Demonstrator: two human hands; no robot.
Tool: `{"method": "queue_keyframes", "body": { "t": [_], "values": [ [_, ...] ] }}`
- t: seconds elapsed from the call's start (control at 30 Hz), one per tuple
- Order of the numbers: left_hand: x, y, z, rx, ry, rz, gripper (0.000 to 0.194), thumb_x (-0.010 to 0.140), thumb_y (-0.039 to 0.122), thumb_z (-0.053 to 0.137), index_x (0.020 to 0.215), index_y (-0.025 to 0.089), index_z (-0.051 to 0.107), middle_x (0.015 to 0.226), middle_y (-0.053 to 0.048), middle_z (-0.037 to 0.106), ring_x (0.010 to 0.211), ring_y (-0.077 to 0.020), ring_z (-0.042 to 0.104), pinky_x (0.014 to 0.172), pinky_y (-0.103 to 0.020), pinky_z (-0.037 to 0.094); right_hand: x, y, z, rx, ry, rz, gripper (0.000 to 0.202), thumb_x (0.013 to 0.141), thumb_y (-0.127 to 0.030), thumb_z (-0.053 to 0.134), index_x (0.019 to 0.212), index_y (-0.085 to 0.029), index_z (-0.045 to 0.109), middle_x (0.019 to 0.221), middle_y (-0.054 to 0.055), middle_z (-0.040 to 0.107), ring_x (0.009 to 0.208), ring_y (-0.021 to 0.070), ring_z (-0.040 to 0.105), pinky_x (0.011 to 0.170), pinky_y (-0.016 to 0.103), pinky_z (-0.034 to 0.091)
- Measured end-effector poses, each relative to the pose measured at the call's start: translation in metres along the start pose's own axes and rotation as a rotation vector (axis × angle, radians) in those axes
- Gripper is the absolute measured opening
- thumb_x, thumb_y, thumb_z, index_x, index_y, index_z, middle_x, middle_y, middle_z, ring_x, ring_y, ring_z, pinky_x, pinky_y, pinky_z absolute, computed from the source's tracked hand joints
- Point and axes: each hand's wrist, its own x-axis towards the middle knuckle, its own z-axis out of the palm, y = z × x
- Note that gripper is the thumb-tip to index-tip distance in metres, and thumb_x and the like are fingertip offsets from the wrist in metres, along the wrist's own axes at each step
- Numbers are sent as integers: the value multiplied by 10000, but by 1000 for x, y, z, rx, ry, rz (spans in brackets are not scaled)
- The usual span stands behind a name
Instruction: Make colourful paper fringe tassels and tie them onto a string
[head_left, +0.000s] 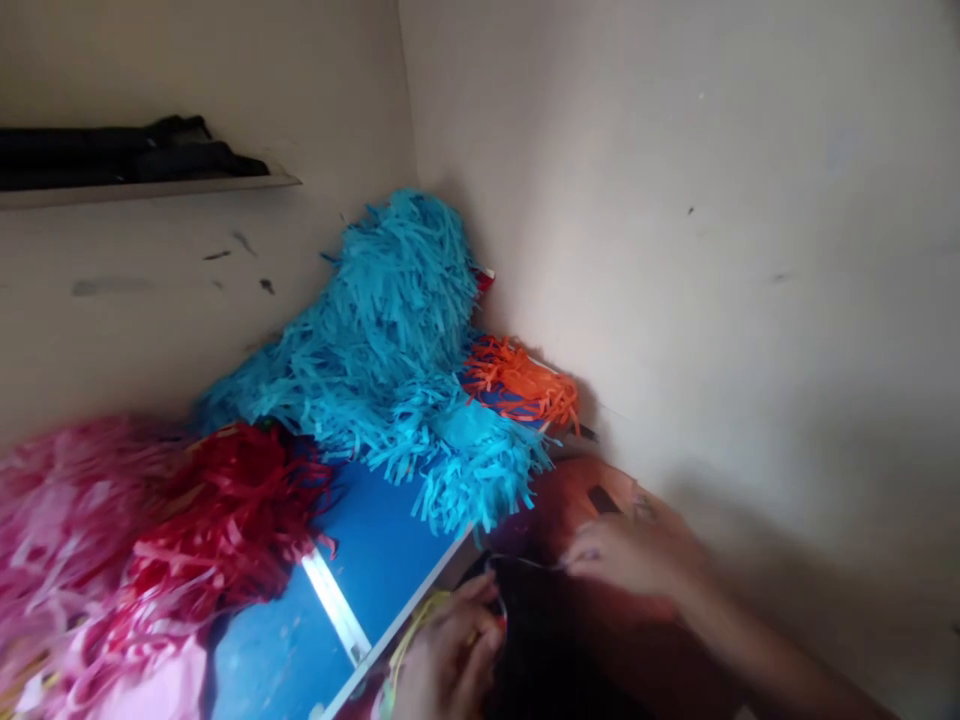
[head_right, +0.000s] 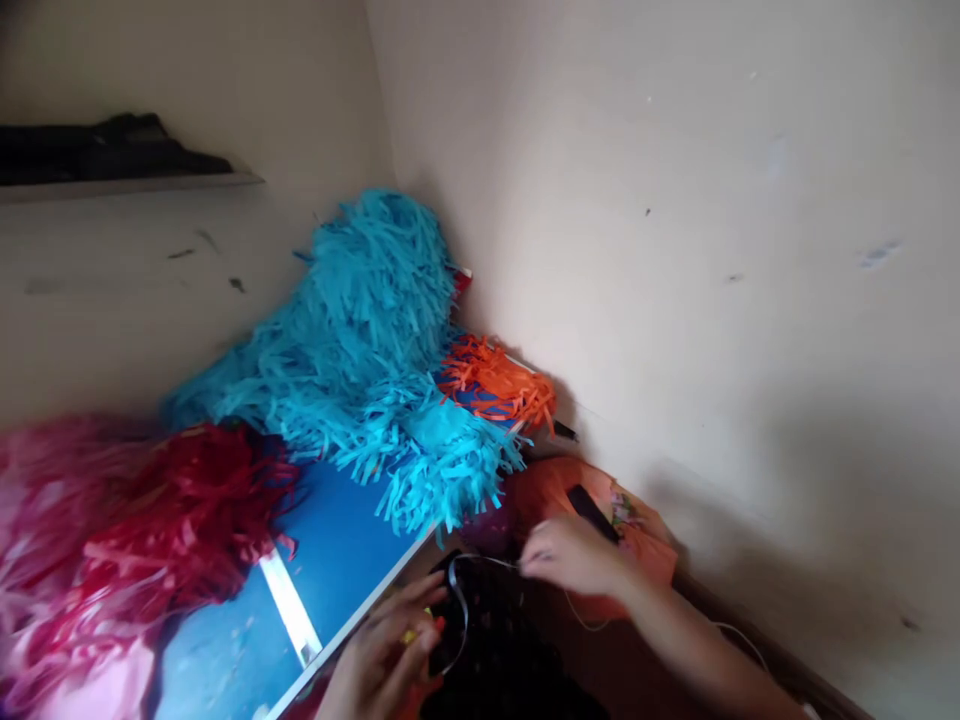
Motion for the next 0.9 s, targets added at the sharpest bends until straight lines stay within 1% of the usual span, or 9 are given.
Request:
{"method": "queue_keyframes", "body": {
  "t": [0.13,0.3,0.4,0.5,0.6,0.7,0.77,0.83,0.9],
  "values": [
    [-4,8,6,-309,-118,-107,402,856,570,616,734,189,658,780,-90,703,693,-182,630,653,-252,468,41,-35,59,49,-135,-186,168,850,-242,619,821,-211,781,745,29,729,689,147,637,670,248,453],
    [-28,-17,-22,-652,158,-262,499,733,657,712,693,190,540,495,61,466,438,-59,319,461,-188,212,73,-52,89,1078,-331,30,291,800,-458,703,844,-171,721,572,-6,661,404,77,468,427,192,328],
    [-44,-28,-33,-755,201,-246,490,716,628,746,688,185,539,489,60,469,437,-55,305,467,-189,207,86,-59,107,1493,-337,149,279,710,-402,774,861,-177,708,728,37,739,556,127,619,507,222,418],
    [-53,-38,-34,-775,227,-223,461,739,596,745,686,175,565,491,44,494,450,-62,343,490,-190,248,95,-69,124,1494,-322,144,318,651,-314,829,918,-181,718,828,59,758,697,165,672,636,273,470],
    [-57,-43,-38,-766,248,-210,451,743,598,738,679,174,596,504,31,506,454,-76,390,476,-191,272,104,-74,135,1340,-280,74,361,674,-470,839,817,-160,721,618,28,676,550,135,580,606,282,440],
    [-63,-39,-51,-574,341,-137,381,762,542,746,715,169,689,927,-106,696,852,-198,633,672,-237,468,108,-74,131,1174,-107,-35,378,691,-531,823,703,-168,718,614,18,620,590,127,535,648,288,440],
    [-69,-33,-62,-452,459,-110,321,764,499,760,755,178,735,1158,-113,663,1113,-253,580,859,-270,478,106,-74,124,1101,-34,-126,345,721,-516,809,695,-183,720,834,61,686,807,173,609,794,318,467],
    [-73,-28,-70,-492,564,-168,318,751,497,773,762,182,734,973,-69,686,944,-203,620,777,-239,487,101,-77,120,1045,-131,-142,351,792,-534,741,747,-187,720,890,73,703,831,193,645,808,341,487],
    [-72,-28,-72,-670,596,-254,371,677,513,827,730,167,704,699,-2,633,653,-126,577,602,-200,455,96,-84,121,920,-288,-81,397,857,-565,654,821,-176,721,712,34,670,611,153,612,655,302,489]
  ]
}}
